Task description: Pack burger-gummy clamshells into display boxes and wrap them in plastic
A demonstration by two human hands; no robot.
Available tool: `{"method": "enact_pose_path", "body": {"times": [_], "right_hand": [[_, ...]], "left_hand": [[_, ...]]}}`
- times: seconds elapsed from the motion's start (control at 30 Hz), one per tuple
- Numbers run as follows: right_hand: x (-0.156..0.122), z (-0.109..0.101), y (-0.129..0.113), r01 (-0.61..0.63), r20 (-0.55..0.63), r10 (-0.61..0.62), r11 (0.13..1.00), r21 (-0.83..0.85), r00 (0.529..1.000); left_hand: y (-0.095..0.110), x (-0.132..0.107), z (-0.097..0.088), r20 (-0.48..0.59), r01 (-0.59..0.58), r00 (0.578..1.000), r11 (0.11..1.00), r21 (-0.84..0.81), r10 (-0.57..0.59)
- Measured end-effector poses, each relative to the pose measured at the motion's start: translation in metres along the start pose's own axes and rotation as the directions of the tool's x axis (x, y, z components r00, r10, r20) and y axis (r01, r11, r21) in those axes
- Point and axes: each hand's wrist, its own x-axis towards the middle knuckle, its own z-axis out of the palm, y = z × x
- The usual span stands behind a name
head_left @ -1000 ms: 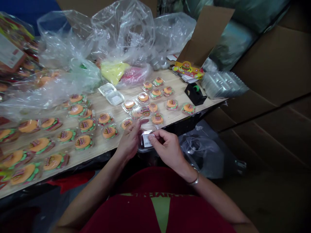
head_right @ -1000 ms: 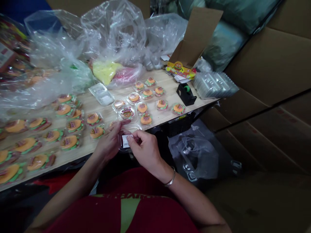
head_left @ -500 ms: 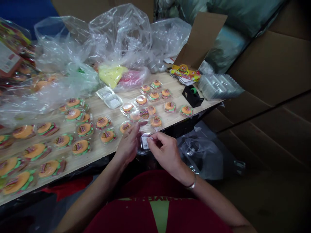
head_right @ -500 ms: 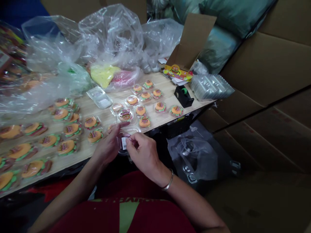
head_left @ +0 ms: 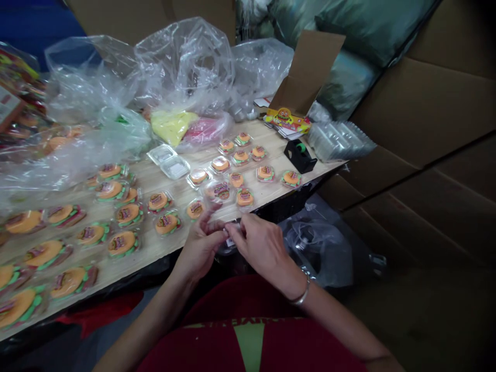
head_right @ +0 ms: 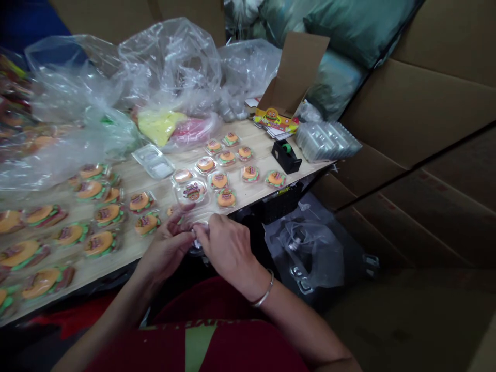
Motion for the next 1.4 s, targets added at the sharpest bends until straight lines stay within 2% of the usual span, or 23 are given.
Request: {"method": "enact_pose_path", "body": {"times": [0.07, 0.13, 0.23, 0.33, 0.5, 0.6, 0.73, 0.9, 1.0, 1.07, 1.17, 1.27, 1.33, 1.4], "right_hand": [[0.005, -0.008, 0.013, -0.051, -0.027, 0.049, 0.997, -0.058, 0.998], [0.007, -0.015, 0.025, -0.065, -0.05, 0.064, 0.997, -0.035, 0.997], [0.006, -0.017, 0.03, -0.08, -0.006, 0.083, 0.974, 0.214, 0.996], [0.0, -0.007, 0.022, -0.149, 0.151, 0.089, 0.878, 0.454, 0.985], [-0.005, 0.007, 0.024, -0.29, 0.379, 0.009, 0.659, 0.694, 0.925], [-0.004, 0.009, 0.039, -0.351, 0.427, -0.023, 0.53, 0.772, 0.904], [-0.001, 0.011, 0.054, -0.43, 0.452, 0.038, 0.389, 0.815, 0.891], [-0.004, 0.02, 0.047, -0.501, 0.505, 0.053, 0.244, 0.83, 0.862], [-0.007, 0.027, 0.04, -0.494, 0.496, 0.05, 0.223, 0.84, 0.867], [-0.008, 0.025, 0.04, -0.466, 0.465, 0.065, 0.245, 0.85, 0.883], [-0.01, 0.01, 0.043, -0.37, 0.356, 0.106, 0.336, 0.866, 0.929], [-0.015, -0.009, 0.045, -0.341, 0.318, 0.127, 0.417, 0.842, 0.94], [-0.02, -0.014, 0.045, -0.367, 0.325, 0.171, 0.413, 0.834, 0.93], [-0.024, -0.011, 0.043, -0.388, 0.323, 0.227, 0.372, 0.843, 0.919]], "left_hand": [[-0.002, 0.001, -0.004, -0.033, 0.006, 0.999, 0.999, -0.034, -0.007], [-0.001, 0.001, -0.007, -0.044, 0.022, 0.999, 0.998, -0.056, -0.024], [0.003, -0.002, -0.007, -0.039, 0.041, 0.998, 0.998, -0.057, -0.043], [0.004, -0.003, -0.003, -0.043, 0.036, 0.998, 0.997, -0.071, -0.04], [-0.001, -0.002, -0.006, -0.015, 0.067, 0.998, 0.994, -0.09, -0.069], [-0.004, -0.003, -0.012, 0.0, 0.075, 0.997, 0.993, -0.093, -0.076], [-0.007, -0.003, -0.014, 0.045, 0.07, 0.997, 0.993, -0.093, -0.066], [-0.012, 0.003, -0.018, 0.039, 0.037, 0.999, 0.994, -0.106, -0.033], [-0.015, 0.007, -0.023, 0.024, 0.003, 1.0, 0.999, -0.046, -0.002], [-0.019, 0.008, -0.022, 0.03, -0.042, 0.999, 0.999, 0.021, 0.041], [-0.025, 0.01, -0.014, 0.112, -0.058, 0.993, 0.993, 0.108, 0.046], [-0.03, 0.013, -0.001, 0.194, -0.054, 0.981, 0.991, 0.121, 0.03], [-0.031, 0.017, 0.007, 0.194, -0.082, 0.979, 0.99, 0.118, 0.058], [-0.033, 0.021, 0.01, 0.174, -0.099, 0.982, 0.985, 0.142, 0.074]]}}
